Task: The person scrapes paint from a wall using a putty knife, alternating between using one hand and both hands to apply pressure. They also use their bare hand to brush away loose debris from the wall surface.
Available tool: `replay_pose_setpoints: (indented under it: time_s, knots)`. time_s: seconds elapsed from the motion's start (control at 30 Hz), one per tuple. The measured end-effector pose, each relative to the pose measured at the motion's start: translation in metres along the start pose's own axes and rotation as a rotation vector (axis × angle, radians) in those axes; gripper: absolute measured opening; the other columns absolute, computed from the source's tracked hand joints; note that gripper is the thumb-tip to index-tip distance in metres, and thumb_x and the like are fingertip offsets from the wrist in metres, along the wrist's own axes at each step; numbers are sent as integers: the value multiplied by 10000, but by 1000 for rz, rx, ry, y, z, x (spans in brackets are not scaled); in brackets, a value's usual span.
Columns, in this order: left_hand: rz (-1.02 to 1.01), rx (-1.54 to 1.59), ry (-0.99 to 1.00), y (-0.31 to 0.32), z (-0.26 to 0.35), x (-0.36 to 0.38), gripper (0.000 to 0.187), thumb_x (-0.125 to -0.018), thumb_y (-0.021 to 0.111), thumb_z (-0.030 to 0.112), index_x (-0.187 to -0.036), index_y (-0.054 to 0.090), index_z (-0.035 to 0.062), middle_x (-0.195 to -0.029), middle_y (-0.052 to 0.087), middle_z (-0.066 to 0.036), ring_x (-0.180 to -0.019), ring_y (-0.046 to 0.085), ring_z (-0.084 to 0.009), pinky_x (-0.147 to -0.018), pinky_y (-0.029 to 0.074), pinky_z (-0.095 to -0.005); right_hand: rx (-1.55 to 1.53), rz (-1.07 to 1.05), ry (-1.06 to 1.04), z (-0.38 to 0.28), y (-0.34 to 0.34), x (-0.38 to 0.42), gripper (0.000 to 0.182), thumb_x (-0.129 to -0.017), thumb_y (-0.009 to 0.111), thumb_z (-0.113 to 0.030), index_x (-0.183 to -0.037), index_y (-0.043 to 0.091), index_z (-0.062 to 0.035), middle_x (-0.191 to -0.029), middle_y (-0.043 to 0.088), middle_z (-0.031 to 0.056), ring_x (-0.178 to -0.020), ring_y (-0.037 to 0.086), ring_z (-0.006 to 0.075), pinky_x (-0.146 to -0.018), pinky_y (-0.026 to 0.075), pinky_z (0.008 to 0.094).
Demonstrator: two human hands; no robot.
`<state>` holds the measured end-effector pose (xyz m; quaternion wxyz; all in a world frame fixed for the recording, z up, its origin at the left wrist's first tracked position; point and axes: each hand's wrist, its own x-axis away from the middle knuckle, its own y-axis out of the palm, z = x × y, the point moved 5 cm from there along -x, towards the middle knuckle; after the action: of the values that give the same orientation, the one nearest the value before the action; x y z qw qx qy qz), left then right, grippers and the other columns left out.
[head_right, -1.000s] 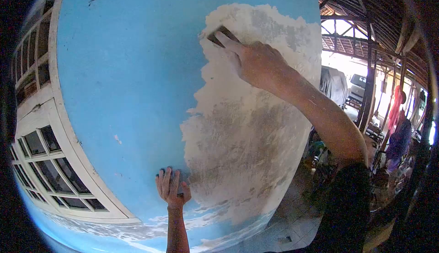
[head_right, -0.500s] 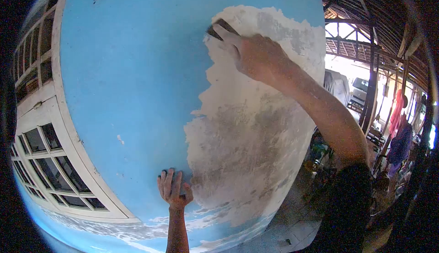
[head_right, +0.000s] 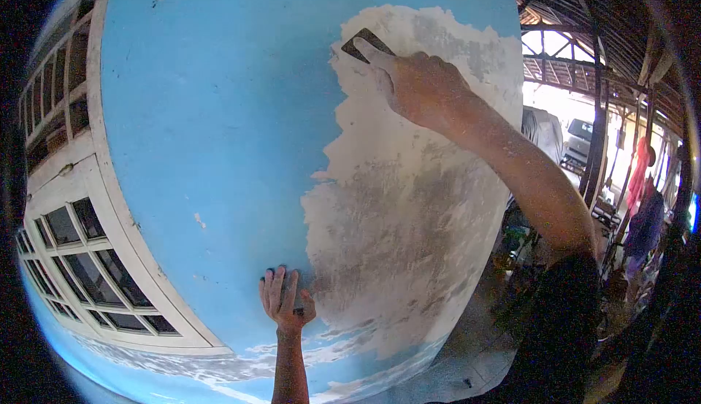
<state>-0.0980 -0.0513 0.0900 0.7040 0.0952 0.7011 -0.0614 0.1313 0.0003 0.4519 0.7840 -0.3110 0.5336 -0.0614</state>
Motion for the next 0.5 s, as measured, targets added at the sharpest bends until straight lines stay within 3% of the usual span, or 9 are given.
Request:
replay_pose_setpoints:
  time_s: [0.1, 0.17, 0.23, 0.3, 0.37, 0.5]
  knots:
    - [-11, -29, -8, 3, 2, 2, 336, -835, 541, 239, -1088, 708, 93, -1287, 589, -111, -1263, 496, -313, -1084, 322, -488, -7, 49, 9, -6, -9, -8, 384, -977, 414, -217, -1352, 475, -162, -774, 663, 224, -724, 670, 396, -700, 551, 515]
    - [-11, -19, -15, 2, 1, 3, 314, -886, 528, 259, -1085, 708, 97, -1266, 601, -138, -1247, 507, -359, -1057, 331, -549, -24, 54, -11, -5, -10, -8, 387, -973, 415, -210, -1352, 474, -157, -775, 662, 229, -723, 669, 396, -696, 552, 512]
    - [-27, 0, -18, 1, 0, 5, 317, -885, 529, 262, -1087, 708, 96, -1263, 602, -139, -1243, 510, -362, -1057, 330, -550, -55, 47, -14, -4, -3, -2, 390, -969, 415, -202, -1352, 474, -152, -775, 662, 234, -722, 669, 396, -692, 553, 509]
    - [-21, 18, -37, 2, -2, 3, 319, -884, 531, 265, -1089, 707, 96, -1260, 603, -140, -1239, 513, -364, -1057, 329, -552, -45, 9, -25, 2, 2, -4, 448, -980, 427, -196, -1428, 410, -185, -595, 603, 168, -503, 611, 279, -556, 534, 418]
    - [-6, -19, 12, 1, 1, -1, 323, -836, 544, 225, -1078, 711, 93, -1303, 579, -104, -1281, 480, -298, -1093, 316, -473, -26, 57, -53, 7, 2, -26, 444, -984, 428, -210, -1428, 413, -194, -588, 601, 162, -490, 606, 262, -536, 529, 405]
    - [-8, -19, 5, -1, 1, 1, 318, -839, 543, 228, -1072, 715, 97, -1304, 578, -99, -1279, 483, -296, -1093, 315, -473, -93, 86, -45, 3, -3, -16, 435, -992, 438, -251, -1425, 422, -220, -598, 606, 157, -489, 603, 253, -534, 522, 403]
